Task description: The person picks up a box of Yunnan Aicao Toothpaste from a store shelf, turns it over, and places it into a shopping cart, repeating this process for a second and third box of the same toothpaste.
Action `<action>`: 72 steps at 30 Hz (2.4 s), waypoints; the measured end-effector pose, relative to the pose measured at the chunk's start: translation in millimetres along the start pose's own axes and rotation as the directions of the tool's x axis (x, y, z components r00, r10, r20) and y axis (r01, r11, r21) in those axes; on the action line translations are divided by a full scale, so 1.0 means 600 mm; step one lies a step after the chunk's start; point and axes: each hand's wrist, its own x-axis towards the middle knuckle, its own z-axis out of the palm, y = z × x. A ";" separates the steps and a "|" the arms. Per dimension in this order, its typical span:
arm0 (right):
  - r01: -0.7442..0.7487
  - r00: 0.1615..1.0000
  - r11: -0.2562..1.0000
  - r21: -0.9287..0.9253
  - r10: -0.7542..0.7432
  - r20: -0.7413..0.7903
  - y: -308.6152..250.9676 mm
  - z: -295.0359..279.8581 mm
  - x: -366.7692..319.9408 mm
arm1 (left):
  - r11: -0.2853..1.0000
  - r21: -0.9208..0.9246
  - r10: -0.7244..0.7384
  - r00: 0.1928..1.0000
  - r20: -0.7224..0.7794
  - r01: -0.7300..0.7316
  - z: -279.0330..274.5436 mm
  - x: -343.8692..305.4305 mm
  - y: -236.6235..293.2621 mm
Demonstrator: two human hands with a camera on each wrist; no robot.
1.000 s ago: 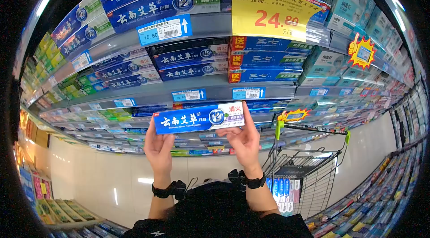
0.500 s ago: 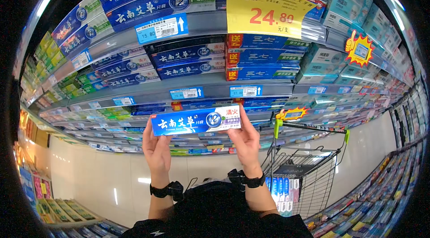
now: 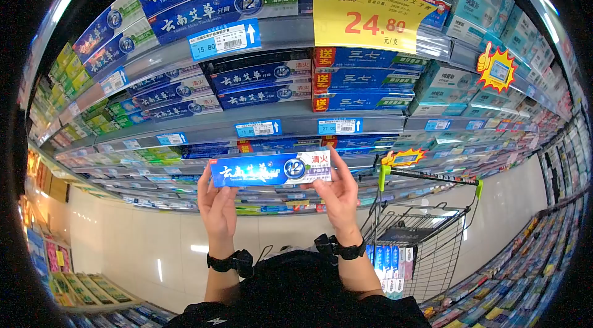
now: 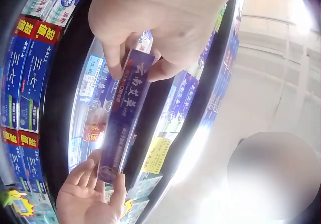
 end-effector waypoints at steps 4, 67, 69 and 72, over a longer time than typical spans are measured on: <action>-0.020 0.999 0.999 0.027 0.019 0.028 0.011 -0.014 -0.002 | 0.996 -0.082 -0.033 0.999 -0.004 0.033 0.001 -0.001 0.004; -0.601 0.798 0.722 0.342 0.564 0.213 0.135 -0.031 -0.009 | 0.951 0.280 -0.180 0.970 0.162 0.130 0.043 -0.008 -0.021; -0.563 0.813 0.736 0.375 0.575 0.092 0.137 -0.039 -0.006 | 0.962 0.234 -0.173 0.976 0.133 0.139 0.031 -0.009 -0.022; -0.508 0.838 0.771 0.385 0.546 0.013 0.130 -0.052 -0.002 | 0.977 0.208 0.052 0.998 0.026 -0.056 0.022 -0.001 -0.009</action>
